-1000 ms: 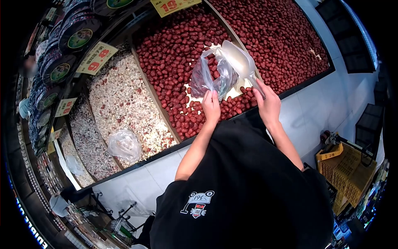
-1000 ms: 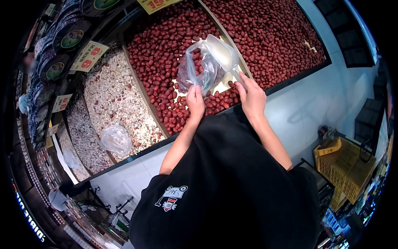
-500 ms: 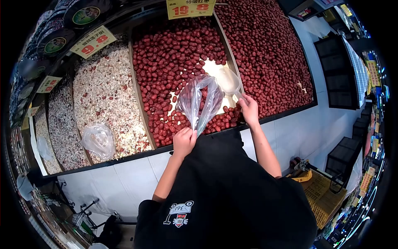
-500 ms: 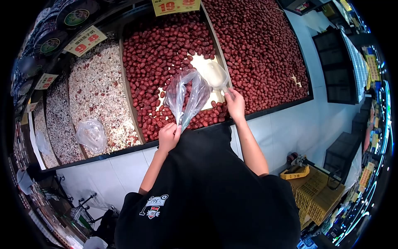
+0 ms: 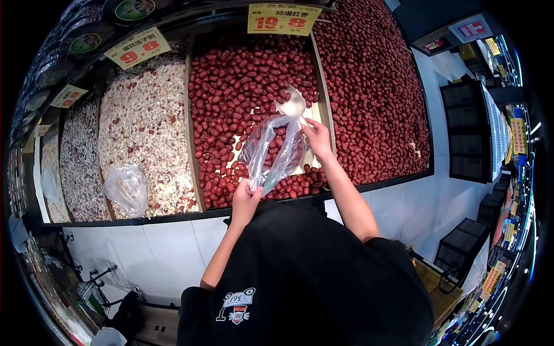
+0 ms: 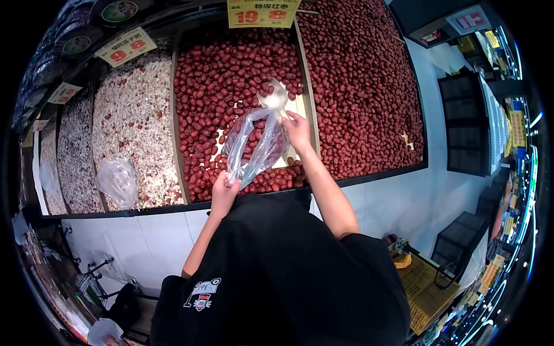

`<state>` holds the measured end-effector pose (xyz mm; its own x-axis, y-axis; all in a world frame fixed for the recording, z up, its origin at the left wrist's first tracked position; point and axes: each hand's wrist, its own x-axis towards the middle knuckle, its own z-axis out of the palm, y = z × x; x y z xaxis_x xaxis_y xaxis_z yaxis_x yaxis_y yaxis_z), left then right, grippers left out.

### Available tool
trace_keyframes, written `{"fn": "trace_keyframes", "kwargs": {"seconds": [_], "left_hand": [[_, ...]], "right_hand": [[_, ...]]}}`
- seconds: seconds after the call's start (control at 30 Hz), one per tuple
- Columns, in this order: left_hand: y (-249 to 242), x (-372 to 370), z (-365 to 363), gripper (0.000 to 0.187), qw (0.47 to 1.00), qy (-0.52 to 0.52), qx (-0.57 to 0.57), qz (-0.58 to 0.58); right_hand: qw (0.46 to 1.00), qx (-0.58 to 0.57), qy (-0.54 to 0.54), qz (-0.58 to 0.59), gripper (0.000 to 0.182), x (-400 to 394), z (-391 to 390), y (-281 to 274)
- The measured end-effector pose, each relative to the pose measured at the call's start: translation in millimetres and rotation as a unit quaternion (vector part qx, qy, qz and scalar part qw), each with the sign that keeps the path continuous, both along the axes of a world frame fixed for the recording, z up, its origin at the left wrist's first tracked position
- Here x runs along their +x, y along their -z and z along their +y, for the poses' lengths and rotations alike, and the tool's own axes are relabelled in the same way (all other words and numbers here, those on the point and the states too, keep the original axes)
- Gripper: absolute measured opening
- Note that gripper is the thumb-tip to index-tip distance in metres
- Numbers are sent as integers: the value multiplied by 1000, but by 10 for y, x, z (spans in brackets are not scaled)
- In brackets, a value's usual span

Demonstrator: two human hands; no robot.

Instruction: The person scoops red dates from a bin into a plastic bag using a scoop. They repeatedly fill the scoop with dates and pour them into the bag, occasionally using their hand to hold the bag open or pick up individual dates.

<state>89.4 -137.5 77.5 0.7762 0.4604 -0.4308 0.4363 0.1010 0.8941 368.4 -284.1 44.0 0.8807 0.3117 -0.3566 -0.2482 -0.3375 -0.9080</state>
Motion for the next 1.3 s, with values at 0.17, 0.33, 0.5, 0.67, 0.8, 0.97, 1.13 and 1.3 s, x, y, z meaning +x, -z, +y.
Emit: {"fn": "trace_keyframes", "kwargs": {"seconds": [0.17, 0.33, 0.5, 0.67, 0.8, 0.97, 1.13, 1.3], "left_hand": [[-158, 205, -19, 33, 971, -98, -210, -60], [-128, 330, -123, 18, 963, -135, -213, -93], [-264, 428, -148, 14, 962, -141, -224, -63], [-187, 362, -134, 19, 961, -72, -258, -66], [-88, 314, -82, 28, 963, -38, -257, -76], [-43, 330, -62, 33, 971, -37, -213, -104], [-210, 458, -37, 25, 973, -76, -153, -158], [-207, 620, 52, 19, 959, -133, -158, -191]], "right_hand": [[998, 43, 52, -1, 47, -135, -16, -149], [993, -49, 48, -94, 45, -287, -334, -231], [992, -37, 79, -90, 43, -383, -566, -260], [992, 50, 117, -25, 43, -449, -662, -302], [989, 74, 126, -9, 43, -507, -691, -410], [988, 88, 125, -15, 44, -595, -736, -564], [981, 113, 154, 12, 45, -805, -684, -1016], [986, 102, 128, -12, 44, -1039, -695, -1320]]}}
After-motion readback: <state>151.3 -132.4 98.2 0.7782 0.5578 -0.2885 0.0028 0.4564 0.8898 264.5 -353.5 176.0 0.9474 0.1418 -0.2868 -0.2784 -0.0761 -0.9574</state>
